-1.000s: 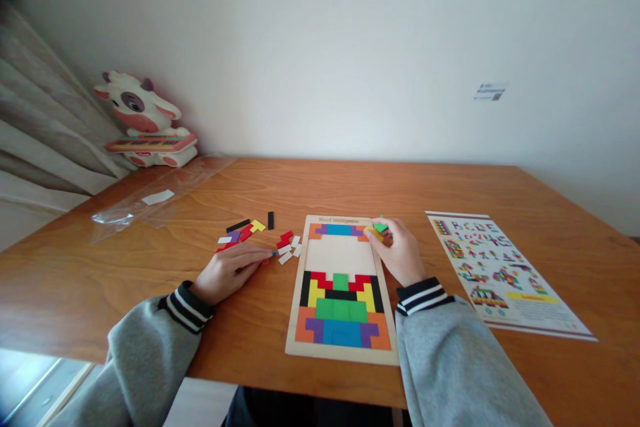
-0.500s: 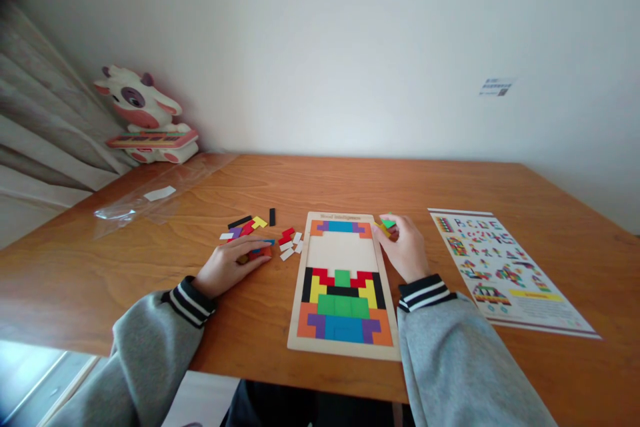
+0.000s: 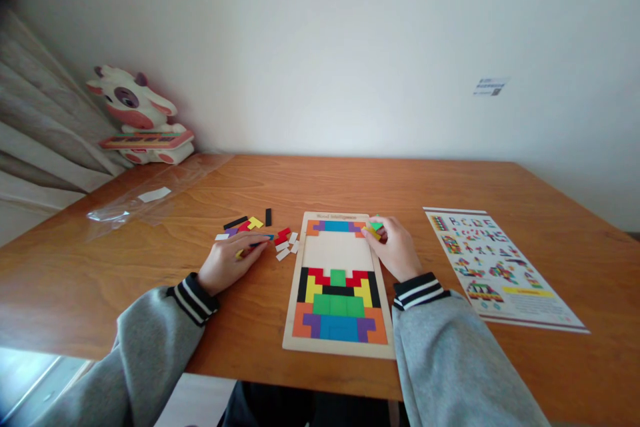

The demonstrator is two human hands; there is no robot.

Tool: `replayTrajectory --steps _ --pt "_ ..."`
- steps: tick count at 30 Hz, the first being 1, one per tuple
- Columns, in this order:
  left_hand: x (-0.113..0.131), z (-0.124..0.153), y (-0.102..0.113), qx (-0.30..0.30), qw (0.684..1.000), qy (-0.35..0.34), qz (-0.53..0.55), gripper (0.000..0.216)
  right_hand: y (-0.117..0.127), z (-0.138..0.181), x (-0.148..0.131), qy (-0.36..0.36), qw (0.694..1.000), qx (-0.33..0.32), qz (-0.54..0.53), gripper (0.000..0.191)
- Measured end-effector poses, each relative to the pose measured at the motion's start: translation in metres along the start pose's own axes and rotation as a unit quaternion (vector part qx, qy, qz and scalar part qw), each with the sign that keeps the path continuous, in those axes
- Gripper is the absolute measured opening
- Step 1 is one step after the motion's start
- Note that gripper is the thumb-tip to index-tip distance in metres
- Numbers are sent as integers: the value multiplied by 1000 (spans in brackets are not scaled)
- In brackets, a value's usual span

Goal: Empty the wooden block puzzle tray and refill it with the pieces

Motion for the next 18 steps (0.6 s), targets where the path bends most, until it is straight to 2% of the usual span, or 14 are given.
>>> replayTrajectory --steps 3,6,8,11,13,14,16,18 --pt "-1 -14 -7 7 995 85 46 19 4 -1 4 -9 1000 18 17 50" --pt "6 -33 -25 15 973 151 172 24 10 -2 11 -24 997 50 52 50" --pt "13 -45 -42 21 937 186 295 31 12 -2 14 -32 995 56 71 48" --pt "18 -60 -66 47 853 239 461 42 10 -2 16 -35 994 44 89 43" --pt "18 -64 -77 65 808 265 522 46 8 -2 15 -34 994 35 95 38" --pt "18 -64 -81 72 797 271 536 47 8 -2 14 -33 994 32 98 37" --pt "18 -62 -85 72 795 271 538 47 7 -2 12 -28 993 28 109 36" --pt "20 -58 -88 58 809 265 521 46 7 -1 11 -16 992 27 124 36"
Point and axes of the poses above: each hand's wrist, its own z-axis away from the middle knuckle, its own y-axis out of the back of the hand, x = y × z, the point moved 7 cm from there along -z, towards the middle knuckle, and after that the axes turned 4 degrees about -z, right-handed, at the moved point
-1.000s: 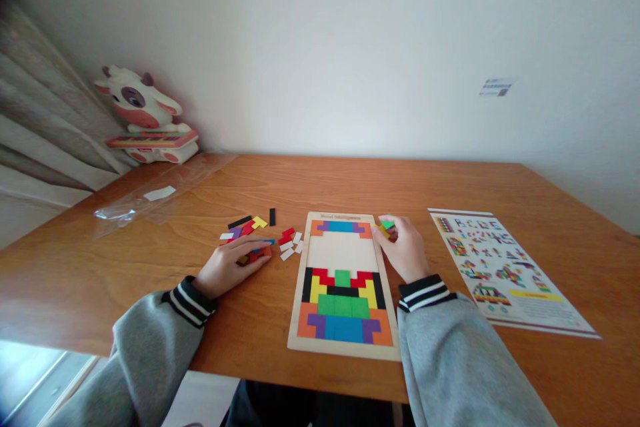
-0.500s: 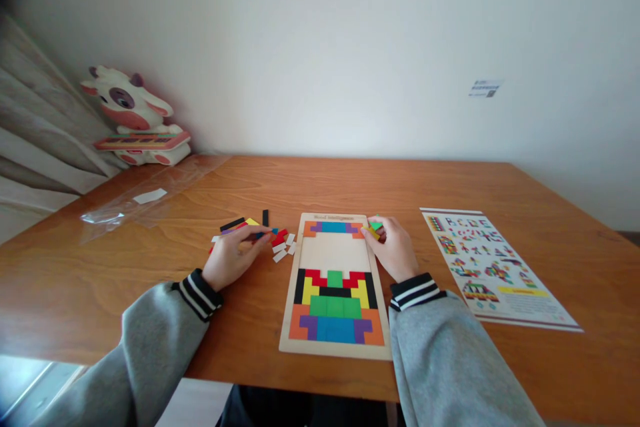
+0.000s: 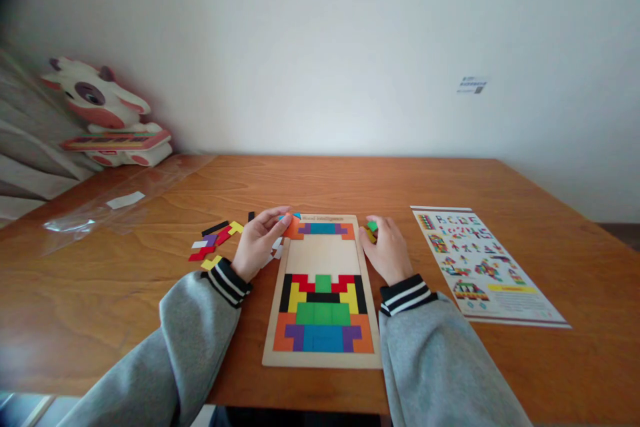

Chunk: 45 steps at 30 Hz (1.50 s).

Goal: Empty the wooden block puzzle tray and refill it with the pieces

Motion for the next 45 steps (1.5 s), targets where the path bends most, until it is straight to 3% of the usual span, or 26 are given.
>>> replayTrajectory --steps 7,11,17,23,28,34,38,45 --pt "0 15 -9 -33 995 -42 -83 34 -2 0 3 6 1000 -6 19 36" --pt "0 17 -14 -44 998 -16 -37 37 -2 0 3 9 1000 -9 20 32" --pt "-4 18 -12 -23 998 48 22 41 -1 1 4 22 999 -12 39 32" --pt "-6 17 -5 10 996 65 57 41 1 2 1 20 999 -13 33 30" --pt "-9 14 -2 12 994 92 53 51 2 3 -2 18 999 -13 31 30" --pt "-7 16 -3 2 997 82 9 41 7 0 -6 11 1000 12 23 30" --pt "-6 18 -7 -2 997 78 7 40 11 -1 -26 35 997 3 -70 27" --pt "-1 22 -20 -59 995 76 1 40 -3 13 -83 104 963 -133 -208 26"
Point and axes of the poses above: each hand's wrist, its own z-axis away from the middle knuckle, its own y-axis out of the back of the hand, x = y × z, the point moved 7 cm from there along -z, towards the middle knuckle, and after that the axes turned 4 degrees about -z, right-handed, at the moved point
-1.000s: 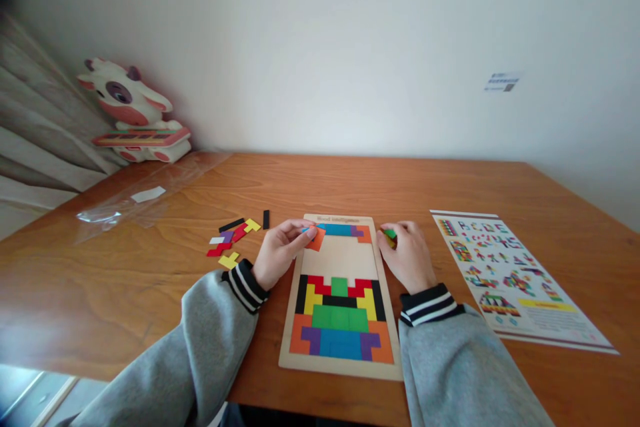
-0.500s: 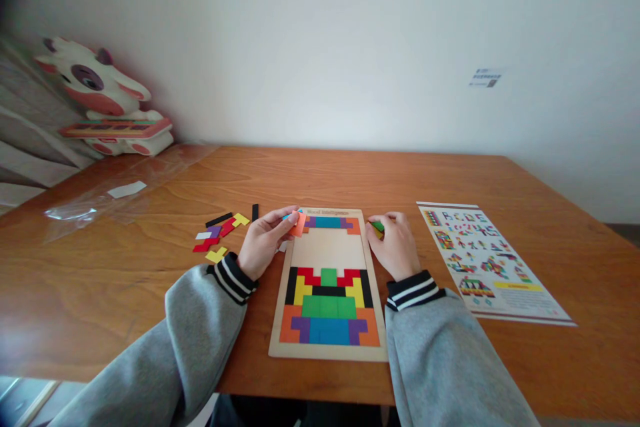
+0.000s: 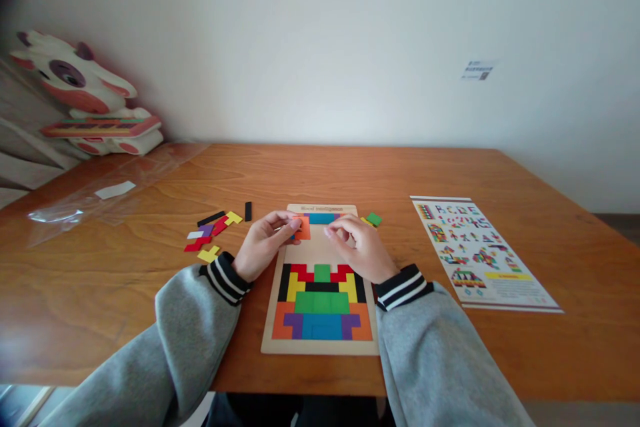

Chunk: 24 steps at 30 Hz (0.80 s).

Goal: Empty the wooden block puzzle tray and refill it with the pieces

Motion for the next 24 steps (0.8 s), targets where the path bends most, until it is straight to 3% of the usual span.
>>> replayTrajectory --steps 5,12,15,20,24 --pt "-1 4 -13 -56 998 -9 -24 38 -15 0 -13 12 998 -60 -33 25" --pt "-7 4 -13 -62 997 -9 -42 37 -11 1 -7 -13 998 -26 -52 29" --pt "-5 1 -7 -38 998 -15 -43 38 -8 2 1 -52 995 3 -88 29" --pt "3 -3 12 62 997 -43 -19 39 8 2 21 -109 966 118 -200 33" --pt "5 -5 22 112 992 -54 19 41 18 2 31 -119 961 162 -188 35"
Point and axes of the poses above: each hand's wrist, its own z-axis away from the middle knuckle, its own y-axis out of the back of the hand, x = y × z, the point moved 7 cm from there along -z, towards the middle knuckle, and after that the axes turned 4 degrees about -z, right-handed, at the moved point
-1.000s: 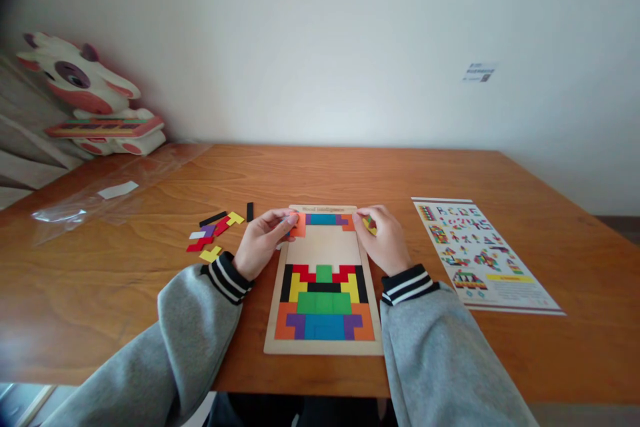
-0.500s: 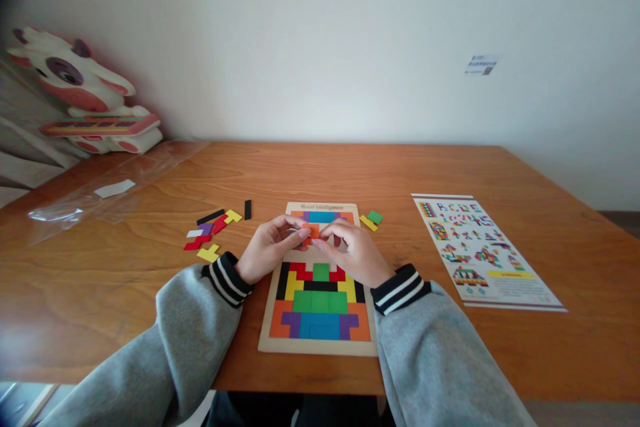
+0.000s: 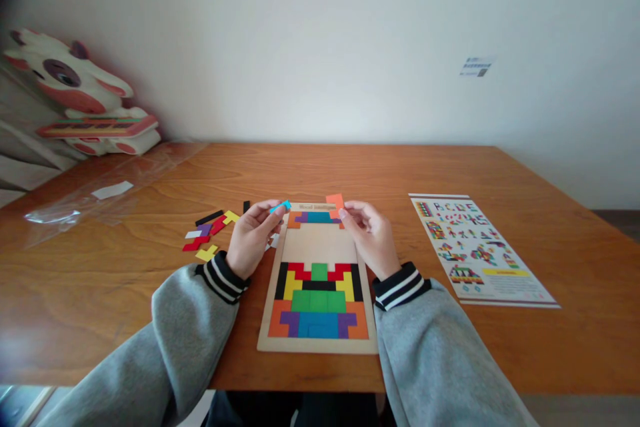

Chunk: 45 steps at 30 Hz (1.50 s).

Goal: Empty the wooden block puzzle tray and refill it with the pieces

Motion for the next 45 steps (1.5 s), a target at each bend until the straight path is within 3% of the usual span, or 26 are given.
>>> replayTrajectory --steps 5,11,18,29,40,45 --pt "1 1 -2 -13 1000 -2 0 42 -6 2 0 37 990 -60 124 31" --pt "3 4 -5 -23 998 -3 -53 41 -26 10 -4 128 946 -172 244 20" --pt "1 4 -5 -23 999 1 -48 45 -28 13 -8 187 920 -178 294 17" --pt "3 4 -6 -25 998 1 -57 44 -35 19 -13 237 891 -246 300 14" --pt "2 5 -6 -27 998 4 -60 44 -32 13 -3 249 892 -184 328 22" --pt "-1 3 -5 -33 998 -2 -59 44 -38 12 -2 237 885 -203 346 25"
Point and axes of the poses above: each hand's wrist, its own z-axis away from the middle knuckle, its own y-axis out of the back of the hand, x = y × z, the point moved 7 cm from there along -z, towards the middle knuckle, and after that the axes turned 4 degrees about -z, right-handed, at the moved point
